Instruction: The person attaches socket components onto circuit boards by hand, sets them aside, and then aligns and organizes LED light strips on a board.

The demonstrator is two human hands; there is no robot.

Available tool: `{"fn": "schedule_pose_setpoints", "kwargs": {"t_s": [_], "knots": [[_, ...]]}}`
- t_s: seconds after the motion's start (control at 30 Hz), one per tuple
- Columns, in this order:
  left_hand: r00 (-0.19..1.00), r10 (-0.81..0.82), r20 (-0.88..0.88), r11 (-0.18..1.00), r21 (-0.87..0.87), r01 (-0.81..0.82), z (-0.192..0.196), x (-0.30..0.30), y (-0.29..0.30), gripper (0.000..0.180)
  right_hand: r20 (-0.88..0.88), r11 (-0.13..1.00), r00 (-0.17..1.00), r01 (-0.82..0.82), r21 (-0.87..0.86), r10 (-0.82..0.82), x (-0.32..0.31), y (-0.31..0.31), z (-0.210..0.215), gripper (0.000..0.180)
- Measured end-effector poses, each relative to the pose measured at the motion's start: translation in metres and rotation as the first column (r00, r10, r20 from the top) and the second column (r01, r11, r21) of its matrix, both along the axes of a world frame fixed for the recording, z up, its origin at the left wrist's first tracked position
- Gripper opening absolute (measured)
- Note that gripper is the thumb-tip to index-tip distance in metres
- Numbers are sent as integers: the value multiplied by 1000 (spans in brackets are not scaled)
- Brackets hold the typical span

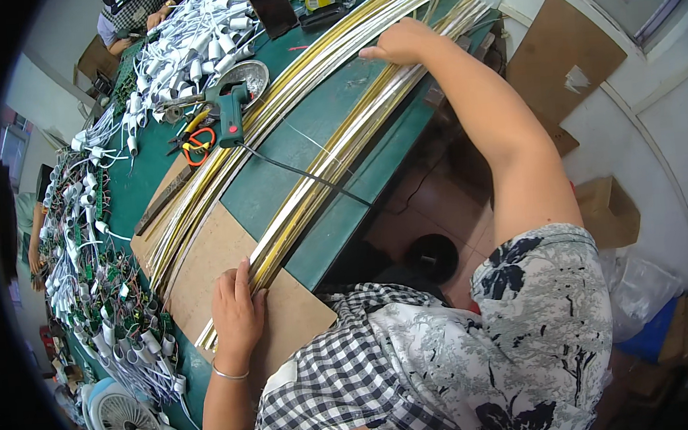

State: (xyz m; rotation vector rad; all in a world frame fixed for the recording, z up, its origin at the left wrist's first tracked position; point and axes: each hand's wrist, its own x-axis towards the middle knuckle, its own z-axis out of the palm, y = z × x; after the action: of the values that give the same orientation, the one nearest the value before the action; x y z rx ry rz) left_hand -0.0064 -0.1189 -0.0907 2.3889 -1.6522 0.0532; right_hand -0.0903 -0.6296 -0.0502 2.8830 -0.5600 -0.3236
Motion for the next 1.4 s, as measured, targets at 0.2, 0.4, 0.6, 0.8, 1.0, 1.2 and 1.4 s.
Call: {"fn": "schedule_pose_setpoints", "kwargs": {"t_s": [0.2,0.4,0.6,0.8,1.0,1.2,1.4], "knots": [[1000,13,-9,1000,18,-13,1,-2,-4,73,313,1000,950,1,4,-2,-31,9,-24,57],[999,35,25,998,42,-36,1,-5,-1,71,532,969,828,-54,-240,178,-37,20,14,41],[1000,17,13,999,27,-17,-1,-5,-3,69,629,935,696,-202,-292,347,-32,2,-3,33],[1000,20,6,999,35,-20,2,-3,-3,69,679,964,685,-192,-183,265,-41,20,-42,35],[987,155,-33,978,150,-148,8,-7,-7,76,775,934,613,-168,315,-151,-59,81,-78,51],[976,203,75,965,156,-213,-2,-10,-7,76,509,938,848,-41,345,-150,-15,77,-84,64],[964,265,24,944,195,-265,-2,-10,-5,75,662,970,747,-205,131,69,4,68,-92,46]]}}
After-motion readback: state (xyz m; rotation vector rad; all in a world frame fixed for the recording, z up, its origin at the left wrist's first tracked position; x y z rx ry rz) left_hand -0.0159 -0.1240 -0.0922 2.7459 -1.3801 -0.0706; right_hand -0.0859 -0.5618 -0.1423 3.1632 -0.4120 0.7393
